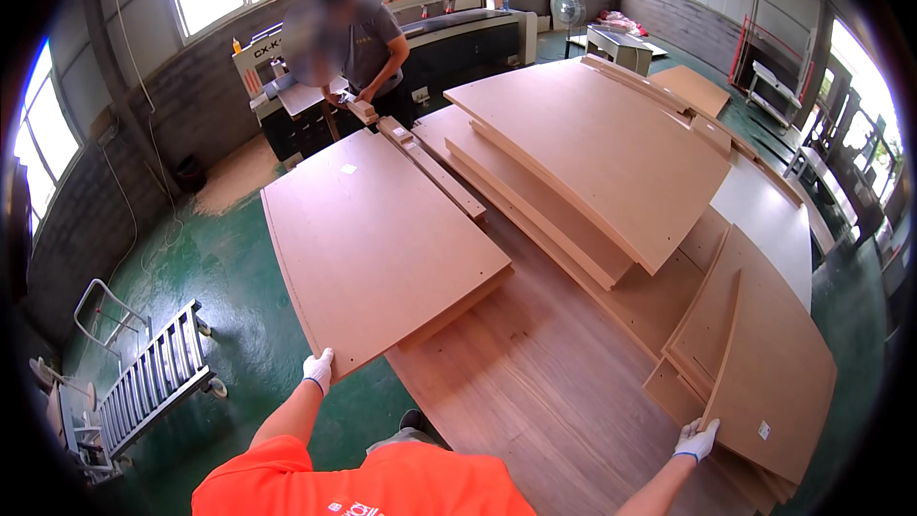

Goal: The person moves several wood panels from a large stack on one table to another table, handling them one at a time and placing them on a smaller stack.

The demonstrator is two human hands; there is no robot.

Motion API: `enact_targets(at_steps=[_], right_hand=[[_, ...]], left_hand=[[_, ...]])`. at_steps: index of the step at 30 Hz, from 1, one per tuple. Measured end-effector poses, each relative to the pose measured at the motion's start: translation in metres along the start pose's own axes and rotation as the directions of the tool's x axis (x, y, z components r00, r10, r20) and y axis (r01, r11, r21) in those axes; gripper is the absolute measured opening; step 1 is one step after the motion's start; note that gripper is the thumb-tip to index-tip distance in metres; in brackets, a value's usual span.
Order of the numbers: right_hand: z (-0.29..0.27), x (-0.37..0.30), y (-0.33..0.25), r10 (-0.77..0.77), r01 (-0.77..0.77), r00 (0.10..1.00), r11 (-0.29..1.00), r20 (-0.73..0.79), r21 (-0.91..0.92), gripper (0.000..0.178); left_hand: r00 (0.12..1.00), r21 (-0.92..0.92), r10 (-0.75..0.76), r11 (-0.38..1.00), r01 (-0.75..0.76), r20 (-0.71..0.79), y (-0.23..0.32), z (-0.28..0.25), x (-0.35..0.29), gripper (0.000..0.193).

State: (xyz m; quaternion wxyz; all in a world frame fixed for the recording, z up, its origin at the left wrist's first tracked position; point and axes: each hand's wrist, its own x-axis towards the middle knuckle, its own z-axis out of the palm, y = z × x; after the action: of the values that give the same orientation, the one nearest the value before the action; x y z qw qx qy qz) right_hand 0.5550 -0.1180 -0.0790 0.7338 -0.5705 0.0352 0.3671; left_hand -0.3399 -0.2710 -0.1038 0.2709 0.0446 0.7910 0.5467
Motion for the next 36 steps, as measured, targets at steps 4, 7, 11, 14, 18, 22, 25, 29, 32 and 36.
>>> enact_targets(at_steps=[4, 7, 11, 14, 18, 22, 25, 29, 32, 36], right_hand=[[0.000, -0.004, -0.001, -0.001, 0.001, 1.000, 1.000, 0.016, -0.001, 0.047], [0.002, -0.010, -0.002, -0.004, 0.004, 1.000, 1.000, 0.007, -0.003, 0.047], [0.002, -0.009, -0.002, -0.008, 0.008, 1.000, 1.000, 0.008, -0.010, 0.048], [0.002, -0.006, -0.002, -0.002, 0.002, 1.000, 1.000, -0.003, -0.001, 0.049], [-0.001, -0.003, -0.003, 0.004, -0.004, 1.000, 1.000, -0.017, 0.013, 0.050], [0.000, -0.007, -0.002, -0.006, 0.006, 1.000, 1.000, -0.002, 0.006, 0.050], [0.002, -0.009, 0.001, 0.013, -0.013, 1.000, 1.000, 0.013, -0.001, 0.050], [-0.004, -0.010, -0.005, 0.012, -0.012, 1.000, 1.000, -0.020, 0.011, 0.048], [-0.002, -0.012, -0.003, -0.013, 0.013, 1.000, 1.000, -0.007, -0.009, 0.047], [0.015, -0.029, 0.000, -0.023, 0.023, 1.000, 1.000, -0.008, 0.001, 0.047]], left_hand=[[1.000, 0.028, -0.001, 1.000, 0.002, -0.024, 0.005, 0.002, -0.004, 0.043], [1.000, 0.016, 0.003, 1.000, -0.002, -0.017, 0.004, 0.001, -0.006, 0.043], [1.000, 0.018, -0.003, 1.000, 0.003, -0.020, 0.006, 0.002, -0.007, 0.042], [1.000, 0.011, 0.000, 1.000, 0.000, -0.022, 0.005, 0.002, -0.007, 0.041], [0.999, 0.032, 0.002, 0.999, -0.001, -0.033, 0.009, 0.006, -0.009, 0.041], [1.000, 0.013, -0.016, 1.000, 0.016, -0.015, 0.009, 0.001, -0.009, 0.041], [1.000, 0.023, -0.011, 1.000, 0.011, 0.003, 0.001, -0.007, 0.000, 0.046], [1.000, 0.004, -0.021, 1.000, 0.021, -0.010, 0.006, 0.004, -0.008, 0.041], [1.000, -0.039, -0.005, 0.999, 0.005, 0.011, 0.009, 0.009, -0.006, 0.041], [1.000, -0.043, -0.030, 0.999, 0.030, -0.007, 0.006, -0.005, -0.001, 0.039]])
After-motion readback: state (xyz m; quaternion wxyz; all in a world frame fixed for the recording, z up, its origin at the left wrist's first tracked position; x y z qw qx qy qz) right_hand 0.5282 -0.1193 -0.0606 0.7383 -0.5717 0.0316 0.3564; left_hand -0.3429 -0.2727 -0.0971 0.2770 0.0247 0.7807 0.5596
